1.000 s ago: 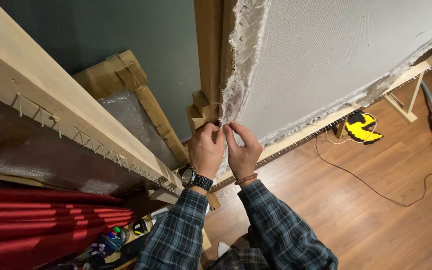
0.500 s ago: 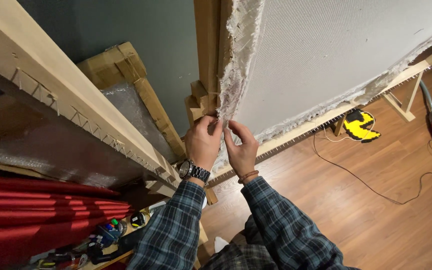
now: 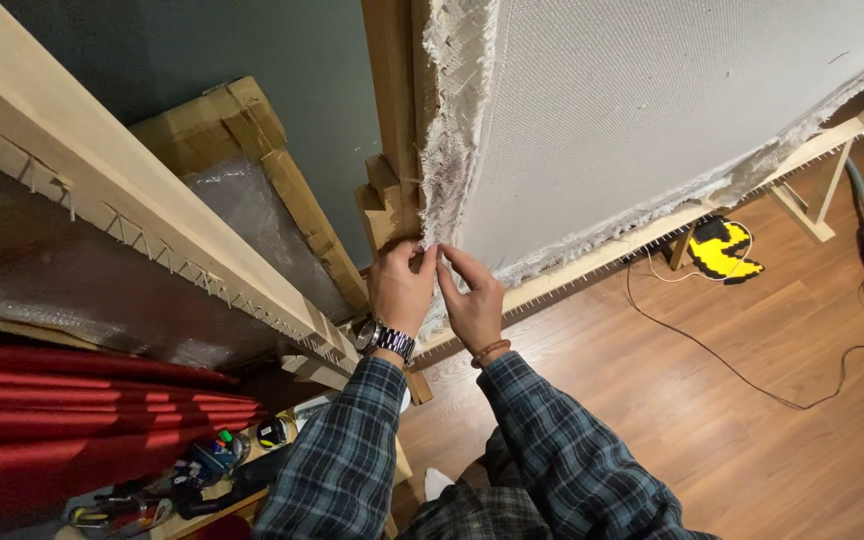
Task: Securing a rug canvas onto a wooden frame by hooking its edges onto pins.
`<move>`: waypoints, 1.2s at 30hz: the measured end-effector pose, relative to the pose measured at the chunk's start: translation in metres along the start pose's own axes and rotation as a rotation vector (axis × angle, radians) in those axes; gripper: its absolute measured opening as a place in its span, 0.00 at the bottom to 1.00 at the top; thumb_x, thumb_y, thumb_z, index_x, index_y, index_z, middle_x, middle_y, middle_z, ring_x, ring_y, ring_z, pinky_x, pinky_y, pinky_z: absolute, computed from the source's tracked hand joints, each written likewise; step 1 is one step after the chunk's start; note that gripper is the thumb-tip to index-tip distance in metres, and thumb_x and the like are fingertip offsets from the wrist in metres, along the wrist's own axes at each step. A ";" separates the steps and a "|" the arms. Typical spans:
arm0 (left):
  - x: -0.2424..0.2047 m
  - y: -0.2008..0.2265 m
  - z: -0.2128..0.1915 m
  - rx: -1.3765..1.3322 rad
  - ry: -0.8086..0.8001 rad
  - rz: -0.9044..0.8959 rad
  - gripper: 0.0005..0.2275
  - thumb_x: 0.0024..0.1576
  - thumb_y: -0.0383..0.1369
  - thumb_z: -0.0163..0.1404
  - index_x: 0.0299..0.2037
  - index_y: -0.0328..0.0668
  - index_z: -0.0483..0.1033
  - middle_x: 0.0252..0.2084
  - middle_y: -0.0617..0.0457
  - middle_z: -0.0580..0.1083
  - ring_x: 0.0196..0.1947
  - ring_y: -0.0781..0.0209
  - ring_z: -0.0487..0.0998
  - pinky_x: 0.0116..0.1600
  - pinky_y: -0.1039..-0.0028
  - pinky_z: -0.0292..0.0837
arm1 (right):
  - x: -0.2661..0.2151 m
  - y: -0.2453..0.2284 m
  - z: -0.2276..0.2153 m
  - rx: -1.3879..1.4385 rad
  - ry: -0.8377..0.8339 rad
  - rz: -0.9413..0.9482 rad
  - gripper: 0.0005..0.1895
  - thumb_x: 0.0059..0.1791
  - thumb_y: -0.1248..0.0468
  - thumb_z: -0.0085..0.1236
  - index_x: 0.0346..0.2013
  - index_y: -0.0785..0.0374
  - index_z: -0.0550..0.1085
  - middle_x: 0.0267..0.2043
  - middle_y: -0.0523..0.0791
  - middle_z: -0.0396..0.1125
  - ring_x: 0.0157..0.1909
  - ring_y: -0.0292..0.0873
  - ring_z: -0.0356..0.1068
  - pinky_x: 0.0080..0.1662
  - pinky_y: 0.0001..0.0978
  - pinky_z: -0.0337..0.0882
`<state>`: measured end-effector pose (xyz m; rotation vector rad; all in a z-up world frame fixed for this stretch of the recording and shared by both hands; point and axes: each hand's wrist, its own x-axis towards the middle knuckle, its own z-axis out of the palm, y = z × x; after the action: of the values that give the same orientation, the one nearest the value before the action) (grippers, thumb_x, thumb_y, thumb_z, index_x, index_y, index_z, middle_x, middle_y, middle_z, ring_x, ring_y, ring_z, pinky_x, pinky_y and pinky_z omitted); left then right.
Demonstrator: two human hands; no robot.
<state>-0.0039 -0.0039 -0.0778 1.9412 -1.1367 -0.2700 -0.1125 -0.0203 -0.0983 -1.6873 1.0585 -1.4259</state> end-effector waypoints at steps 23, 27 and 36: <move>-0.005 -0.010 -0.004 0.029 -0.030 -0.015 0.11 0.58 0.42 0.57 0.40 0.45 0.84 0.40 0.48 0.84 0.44 0.41 0.85 0.47 0.52 0.81 | -0.007 0.032 0.011 0.033 -0.019 0.172 0.18 0.49 0.67 0.67 0.54 0.60 0.81 0.51 0.53 0.77 0.56 0.54 0.76 0.57 0.41 0.78; -0.007 -0.023 0.005 0.063 -0.041 -0.030 0.11 0.56 0.44 0.59 0.40 0.49 0.84 0.41 0.52 0.84 0.45 0.46 0.85 0.48 0.54 0.81 | -0.002 0.031 0.007 0.062 -0.082 0.218 0.18 0.49 0.65 0.68 0.54 0.59 0.81 0.52 0.52 0.77 0.58 0.53 0.75 0.58 0.41 0.77; -0.044 -0.032 0.073 0.230 -0.418 -0.190 0.07 0.53 0.43 0.53 0.31 0.65 0.85 0.30 0.63 0.83 0.43 0.48 0.85 0.48 0.58 0.82 | 0.024 0.070 -0.046 0.113 -0.123 0.224 0.14 0.51 0.73 0.55 0.49 0.63 0.82 0.46 0.54 0.78 0.52 0.52 0.78 0.55 0.44 0.78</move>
<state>-0.0497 -0.0025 -0.1571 2.2678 -1.2914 -0.7002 -0.1668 -0.0722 -0.1418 -1.5047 1.0422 -1.2013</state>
